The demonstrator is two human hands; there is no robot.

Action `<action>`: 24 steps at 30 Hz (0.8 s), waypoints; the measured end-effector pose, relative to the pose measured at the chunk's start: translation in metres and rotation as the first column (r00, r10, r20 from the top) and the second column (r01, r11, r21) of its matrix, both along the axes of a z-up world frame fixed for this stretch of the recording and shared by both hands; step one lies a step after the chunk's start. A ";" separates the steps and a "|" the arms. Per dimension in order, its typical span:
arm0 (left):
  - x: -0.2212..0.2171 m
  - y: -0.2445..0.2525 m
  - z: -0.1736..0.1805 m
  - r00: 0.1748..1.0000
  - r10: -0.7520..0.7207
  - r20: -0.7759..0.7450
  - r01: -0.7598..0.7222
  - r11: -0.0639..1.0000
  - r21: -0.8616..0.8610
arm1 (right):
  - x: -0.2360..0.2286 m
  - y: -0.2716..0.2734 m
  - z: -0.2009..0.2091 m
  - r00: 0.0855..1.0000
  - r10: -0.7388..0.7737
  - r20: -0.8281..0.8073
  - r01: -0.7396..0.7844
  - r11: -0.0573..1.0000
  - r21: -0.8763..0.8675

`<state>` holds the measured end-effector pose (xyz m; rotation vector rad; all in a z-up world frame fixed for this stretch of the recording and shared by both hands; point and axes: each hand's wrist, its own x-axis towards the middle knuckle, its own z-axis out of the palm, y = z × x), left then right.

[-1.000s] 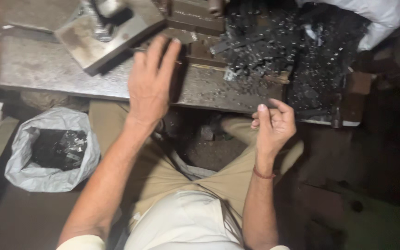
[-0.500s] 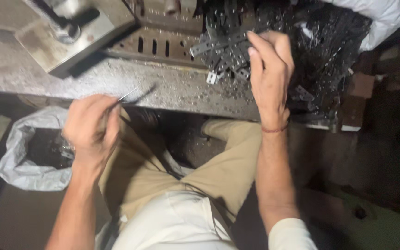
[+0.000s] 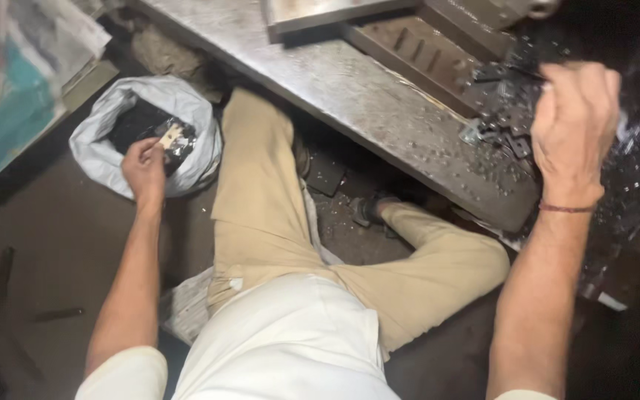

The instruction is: The person sits on the floor and operates a manual press machine to shape small metal pieces. They pick up a metal component, place it into the press die, pull the lever to activate the press, and then remove the finished piece, repeating this cycle continuously.

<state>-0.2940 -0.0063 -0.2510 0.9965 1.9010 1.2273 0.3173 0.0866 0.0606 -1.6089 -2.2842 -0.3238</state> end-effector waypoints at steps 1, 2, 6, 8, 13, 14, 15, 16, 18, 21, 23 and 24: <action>0.000 -0.003 -0.003 0.995 -0.016 -0.099 0.014 1.000 -0.021 | -0.003 0.001 -0.004 1.000 -0.026 -0.007 0.026 0.999 0.021; 0.004 0.002 -0.004 0.981 -0.048 -0.186 0.042 0.999 -0.034 | -0.003 -0.001 -0.002 0.998 -0.069 -0.005 0.069 0.996 0.052; 0.037 0.005 0.047 0.945 -0.150 -0.290 0.208 0.961 0.182 | -0.018 -0.020 -0.002 0.873 -0.193 -0.449 0.224 0.975 0.015; 0.079 0.004 0.105 0.943 -0.186 -0.276 0.231 0.963 0.140 | -0.034 -0.039 -0.006 0.650 -0.193 -0.735 0.185 0.978 -0.093; 0.217 0.016 0.226 0.766 -0.573 0.292 0.487 0.813 0.320 | -0.103 -0.097 -0.010 0.356 -0.197 -0.914 0.074 0.980 -0.182; 0.242 0.019 0.243 0.676 -0.641 0.364 0.533 0.766 0.360 | -0.122 -0.109 -0.013 0.304 -0.237 -0.923 0.053 0.971 -0.232; 0.259 0.022 0.257 0.587 -0.715 0.381 0.578 0.699 0.421 | -0.139 -0.120 -0.017 0.253 -0.277 -0.927 0.028 0.960 -0.280; 0.271 0.024 0.267 0.491 -0.777 0.394 0.614 0.629 0.477 | -0.155 -0.129 -0.023 0.332 -0.290 -0.898 0.054 0.956 -0.289; 0.285 0.030 0.273 0.457 -0.813 0.361 0.657 0.582 0.479 | -0.167 -0.144 -0.031 0.310 -0.302 -0.901 0.041 0.952 -0.305; 0.295 0.037 0.267 0.335 -0.833 0.440 0.687 0.536 0.491 | -0.162 -0.152 -0.041 0.128 -0.304 -0.944 -0.028 0.951 -0.309; 0.301 0.041 0.262 0.278 -0.821 0.498 0.693 0.531 0.488 | -0.153 -0.152 -0.043 0.172 -0.319 -0.932 -0.007 0.946 -0.325; 0.306 0.042 0.262 0.277 -0.814 0.511 0.695 0.537 0.478 | -0.152 -0.148 -0.044 0.179 -0.298 -0.938 -0.002 0.953 -0.303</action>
